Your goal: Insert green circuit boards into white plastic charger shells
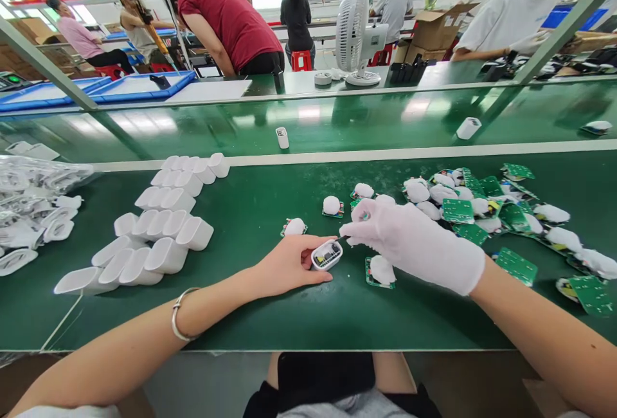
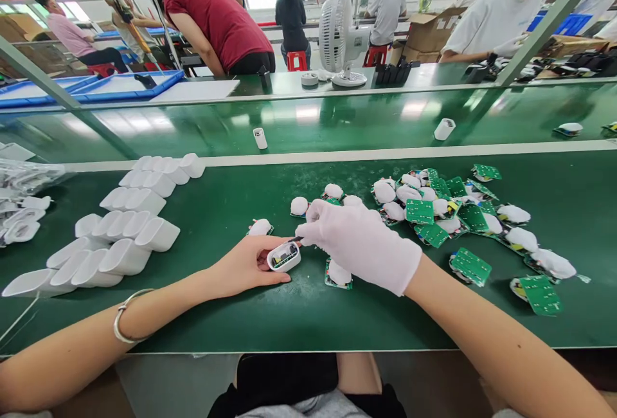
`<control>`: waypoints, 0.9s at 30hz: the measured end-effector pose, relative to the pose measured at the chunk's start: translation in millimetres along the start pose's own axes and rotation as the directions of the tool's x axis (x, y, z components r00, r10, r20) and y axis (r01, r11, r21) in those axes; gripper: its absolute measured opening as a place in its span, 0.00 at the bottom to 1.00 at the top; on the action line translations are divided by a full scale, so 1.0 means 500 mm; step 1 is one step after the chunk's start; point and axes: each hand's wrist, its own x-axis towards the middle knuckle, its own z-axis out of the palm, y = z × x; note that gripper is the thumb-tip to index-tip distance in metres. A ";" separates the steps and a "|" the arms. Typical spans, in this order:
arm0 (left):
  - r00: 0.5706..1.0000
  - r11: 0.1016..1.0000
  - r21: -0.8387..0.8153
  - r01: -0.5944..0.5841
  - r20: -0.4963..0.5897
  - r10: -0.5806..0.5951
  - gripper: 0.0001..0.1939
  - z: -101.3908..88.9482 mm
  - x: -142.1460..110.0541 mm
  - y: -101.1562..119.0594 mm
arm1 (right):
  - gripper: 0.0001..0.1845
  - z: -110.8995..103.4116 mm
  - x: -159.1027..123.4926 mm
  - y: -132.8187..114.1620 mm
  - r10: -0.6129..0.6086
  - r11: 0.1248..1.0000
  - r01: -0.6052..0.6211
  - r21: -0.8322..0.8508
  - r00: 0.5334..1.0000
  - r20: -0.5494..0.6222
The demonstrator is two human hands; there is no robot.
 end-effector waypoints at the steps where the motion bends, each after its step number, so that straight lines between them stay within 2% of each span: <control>1: 1.000 1.000 -0.008 -0.003 0.003 0.003 0.24 0.000 0.000 0.000 | 0.14 0.000 -0.002 0.001 -0.015 1.000 0.015 -0.022 1.000 -0.001; 7: 0.999 0.999 -0.002 -0.038 0.001 0.038 0.17 -0.001 0.000 -0.005 | 0.14 0.019 0.003 0.006 -0.046 0.996 0.044 -0.074 0.999 -0.027; 10: 0.999 0.999 -0.003 -0.038 -0.003 0.038 0.18 0.001 -0.001 -0.005 | 0.15 0.018 0.002 0.007 -0.057 0.997 0.055 -0.053 0.998 -0.039; 15: 0.998 0.998 0.001 -0.059 -0.039 0.059 0.22 0.004 -0.002 -0.001 | 0.14 0.005 -0.005 0.000 -0.057 0.998 0.058 -0.035 0.998 0.009; 19: 0.997 0.998 -0.008 -0.066 -0.031 0.065 0.18 0.002 -0.001 0.004 | 0.18 0.014 -0.004 -0.008 -0.036 0.998 0.037 -0.055 0.999 0.003; 22: 0.998 0.997 0.041 -0.070 -0.005 0.070 0.11 -0.002 0.000 0.008 | 0.18 0.030 0.009 -0.013 -0.091 0.996 0.090 -0.023 0.993 -0.078; 24: 0.997 0.993 0.086 -0.077 0.001 0.077 0.10 -0.004 0.000 0.009 | 0.17 0.035 0.020 -0.015 -0.154 0.988 0.154 -0.004 0.982 -0.113; 27: 0.995 0.989 0.116 -0.095 -0.009 0.097 0.12 -0.003 0.000 0.011 | 0.14 0.028 0.032 -0.009 -0.191 0.981 0.192 0.012 0.980 -0.063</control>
